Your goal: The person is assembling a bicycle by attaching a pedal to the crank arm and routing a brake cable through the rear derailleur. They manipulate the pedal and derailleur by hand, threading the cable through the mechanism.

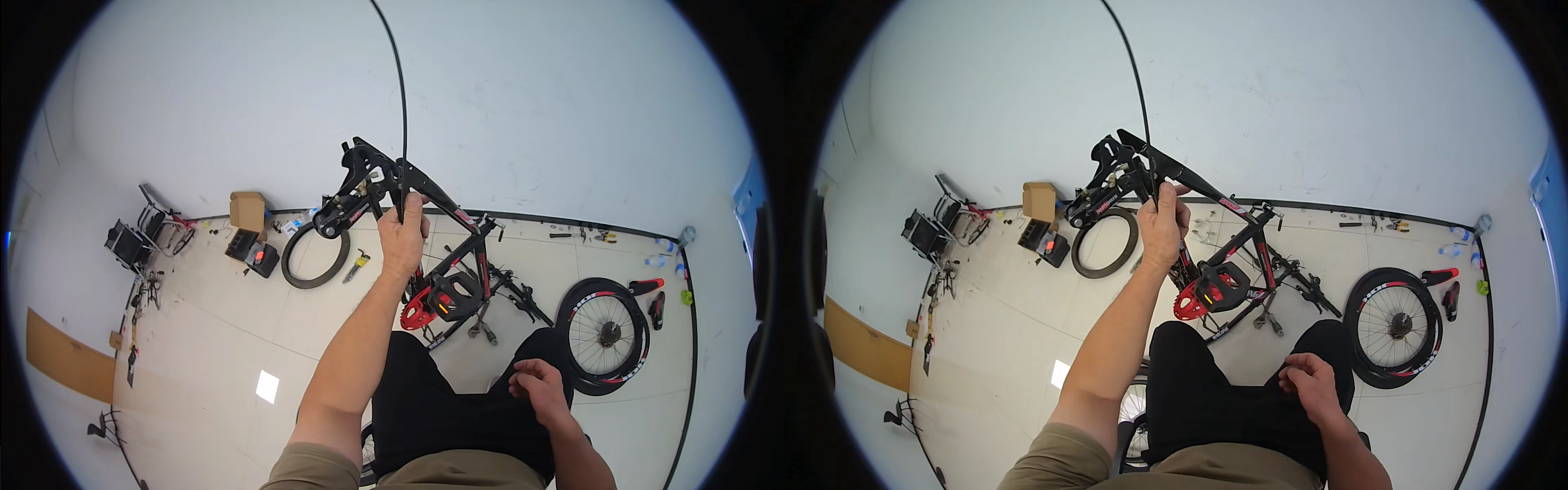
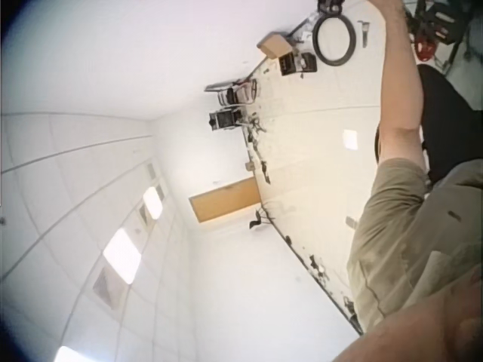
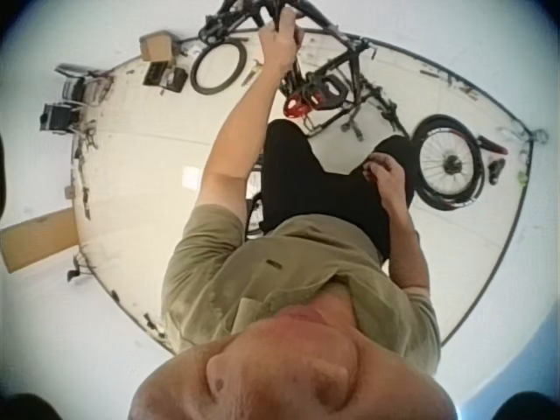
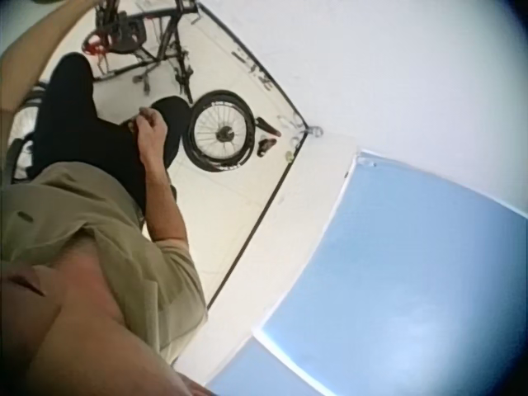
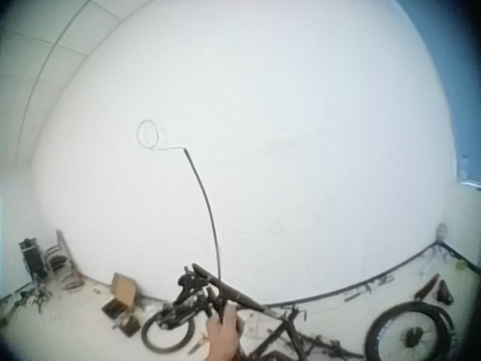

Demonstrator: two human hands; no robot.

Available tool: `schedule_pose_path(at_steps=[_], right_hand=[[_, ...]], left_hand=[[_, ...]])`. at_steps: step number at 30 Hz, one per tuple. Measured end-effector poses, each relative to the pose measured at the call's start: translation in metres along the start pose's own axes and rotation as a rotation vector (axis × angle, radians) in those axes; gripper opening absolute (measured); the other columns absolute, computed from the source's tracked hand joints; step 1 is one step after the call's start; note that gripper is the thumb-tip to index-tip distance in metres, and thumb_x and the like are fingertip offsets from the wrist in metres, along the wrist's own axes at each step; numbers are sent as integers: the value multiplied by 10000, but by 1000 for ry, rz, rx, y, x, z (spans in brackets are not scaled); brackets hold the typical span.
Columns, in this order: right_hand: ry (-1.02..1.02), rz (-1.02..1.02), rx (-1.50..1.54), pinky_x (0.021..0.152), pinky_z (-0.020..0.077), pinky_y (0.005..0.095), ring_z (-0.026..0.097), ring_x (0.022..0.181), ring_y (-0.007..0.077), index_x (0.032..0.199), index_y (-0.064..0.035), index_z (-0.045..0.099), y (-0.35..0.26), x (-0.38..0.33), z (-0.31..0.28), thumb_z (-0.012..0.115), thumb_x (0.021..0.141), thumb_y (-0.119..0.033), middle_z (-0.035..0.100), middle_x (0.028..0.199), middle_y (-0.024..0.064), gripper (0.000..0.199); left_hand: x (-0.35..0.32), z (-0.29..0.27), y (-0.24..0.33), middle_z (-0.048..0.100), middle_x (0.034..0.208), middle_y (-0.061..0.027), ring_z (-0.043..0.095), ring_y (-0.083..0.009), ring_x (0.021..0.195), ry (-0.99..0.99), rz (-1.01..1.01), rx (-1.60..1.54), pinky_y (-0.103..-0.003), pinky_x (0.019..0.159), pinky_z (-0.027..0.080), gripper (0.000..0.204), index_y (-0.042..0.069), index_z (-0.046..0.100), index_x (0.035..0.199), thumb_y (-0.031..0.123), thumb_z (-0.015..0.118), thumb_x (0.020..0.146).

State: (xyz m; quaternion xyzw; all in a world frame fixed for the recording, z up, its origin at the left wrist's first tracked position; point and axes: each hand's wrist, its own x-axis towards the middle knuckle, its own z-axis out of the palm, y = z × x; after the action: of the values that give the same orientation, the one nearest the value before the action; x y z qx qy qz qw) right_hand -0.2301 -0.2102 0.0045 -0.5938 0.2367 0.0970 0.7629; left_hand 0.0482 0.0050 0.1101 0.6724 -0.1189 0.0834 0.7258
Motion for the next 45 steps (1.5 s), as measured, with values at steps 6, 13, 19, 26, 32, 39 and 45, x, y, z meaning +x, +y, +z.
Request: schedule_pose_path(at_steps=[6, 13, 19, 26, 32, 39, 45], right_hand=[[93, -323, -42, 719, 537, 288, 651, 762, 161, 1118, 24, 632, -32, 4, 6, 545, 941, 12, 685, 890, 97, 198], [-68, -758, -189, 795, 534, 282, 659, 866, 143, 1242, 29, 596, -166, 15, 64, 562, 986, -28, 698, 1021, 112, 264], [-168, -1019, -214, 1069, 446, 368, 558, 1275, 280, 1483, 113, 354, -269, 41, 134, 659, 934, -158, 503, 1432, 275, 684], [-460, -1111, -54, 769, 514, 281, 639, 833, 152, 1339, 82, 530, -382, 40, 200, 666, 952, -261, 672, 1016, 127, 535], [-358, -1205, 45, 506, 409, 215, 442, 567, 70, 1167, 3, 593, -393, 6, 190, 566, 1055, -250, 557, 750, 8, 278], [-33, -1070, -283, 474, 229, 229, 332, 530, 39, 1041, 0, 730, -349, 3, 125, 628, 968, -247, 456, 622, -49, 277], [14, -900, -349, 473, 235, 231, 331, 532, 31, 999, -12, 746, -325, 17, 104, 630, 941, -250, 475, 628, -44, 271]], left_hand=[[1, 8, -4, 526, 578, 14, 473, -76, 541, 4, 40, -2, -266, 509, 366, 502, -19, 712, 906, 454, 587, 1017], [4, 3, -15, 528, 582, 14, 466, -70, 522, 38, 68, 59, -255, 489, 353, 465, -17, 700, 928, 434, 615, 1008], [7, 6, -13, 520, 597, 38, 458, -48, 551, 55, 84, 81, -250, 509, 359, 372, -20, 726, 965, 349, 682, 973], [3, 8, -4, 510, 621, 78, 433, -23, 559, 77, 62, 154, -229, 522, 367, 192, -17, 737, 943, 150, 766, 855], [4, 7, -9, 501, 619, 89, 431, -22, 570, 61, 75, 118, -222, 534, 371, 183, -10, 742, 959, 144, 758, 862], [7, 5, -13, 476, 594, 72, 440, -40, 567, 27, 187, 228, -223, 561, 391, 307, -4, 713, 1018, 91, 852, 761], [4, -13, 0, 477, 679, 59, 458, -62, 621, -189, 127, 226, -226, 608, 418, 799, -60, 500, 1341, 145, 902, 682]])
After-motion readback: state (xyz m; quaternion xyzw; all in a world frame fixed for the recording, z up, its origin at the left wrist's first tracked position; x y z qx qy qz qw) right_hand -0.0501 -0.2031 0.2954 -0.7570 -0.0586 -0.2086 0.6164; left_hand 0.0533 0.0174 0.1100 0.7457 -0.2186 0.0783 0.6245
